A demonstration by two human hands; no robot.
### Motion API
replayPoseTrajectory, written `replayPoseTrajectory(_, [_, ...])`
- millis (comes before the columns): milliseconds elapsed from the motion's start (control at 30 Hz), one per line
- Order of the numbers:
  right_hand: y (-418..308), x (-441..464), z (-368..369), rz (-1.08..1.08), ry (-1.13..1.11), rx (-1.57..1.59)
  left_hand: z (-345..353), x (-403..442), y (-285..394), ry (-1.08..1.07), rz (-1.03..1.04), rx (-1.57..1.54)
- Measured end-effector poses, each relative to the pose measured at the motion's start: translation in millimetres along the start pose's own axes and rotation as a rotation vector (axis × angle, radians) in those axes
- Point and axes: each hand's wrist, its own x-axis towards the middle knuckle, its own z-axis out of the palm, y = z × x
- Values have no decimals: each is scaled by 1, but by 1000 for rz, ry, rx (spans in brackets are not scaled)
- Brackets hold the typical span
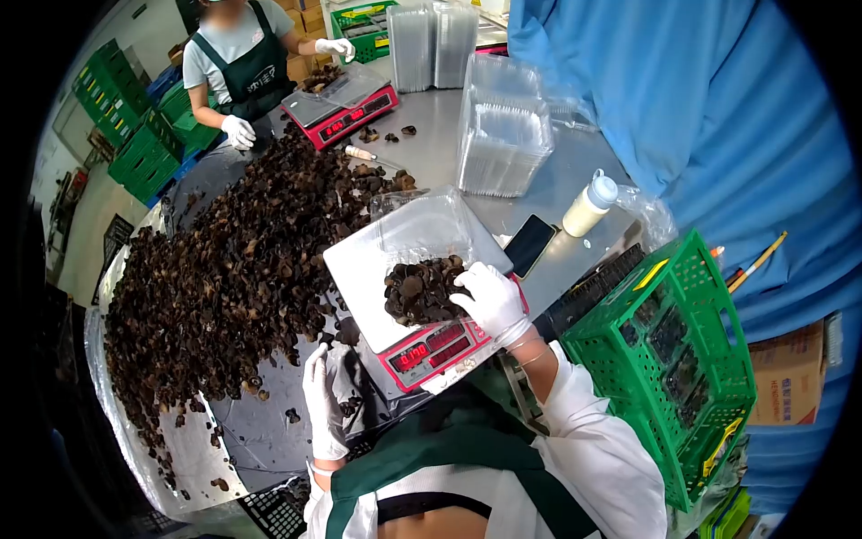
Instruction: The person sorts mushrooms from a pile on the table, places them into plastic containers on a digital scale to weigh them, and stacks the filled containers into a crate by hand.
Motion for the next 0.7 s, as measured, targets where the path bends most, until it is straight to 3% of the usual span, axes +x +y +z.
replayPoseTrajectory(67, [4,-1,1,1,-12,32,6,-1,13,2,8,-34])
replayPoseTrajectory(167, [-4,6,-11,208,14,242,-4,-3,39,52,109,60])
replayPoseTrajectory(233, [-19,6,-3,80,-40,368,-19,-4,58,123,203,153])
replayPoseTrajectory(300, [-59,0,-2,34,-382,641,-42,-6,66,178,186,187])
replayPoseTrajectory(333, [-87,3,-9,117,-670,785,-53,-8,72,205,183,214])
replayPoseTrajectory(400, [-81,8,-3,281,-592,699,-77,-15,75,208,218,341])
replayPoseTrajectory(467, [-47,26,-5,-207,-99,388,-86,-22,72,253,252,378])
replayPoseTrajectory(533, [-42,34,-36,89,-104,320,-93,-22,60,254,322,612])
replayPoseTrajectory(600, [-29,31,-43,358,-138,517,-74,-15,45,284,315,580])
replayPoseTrajectory(700, [-24,25,-34,429,-133,563,-48,16,-3,246,540,796])
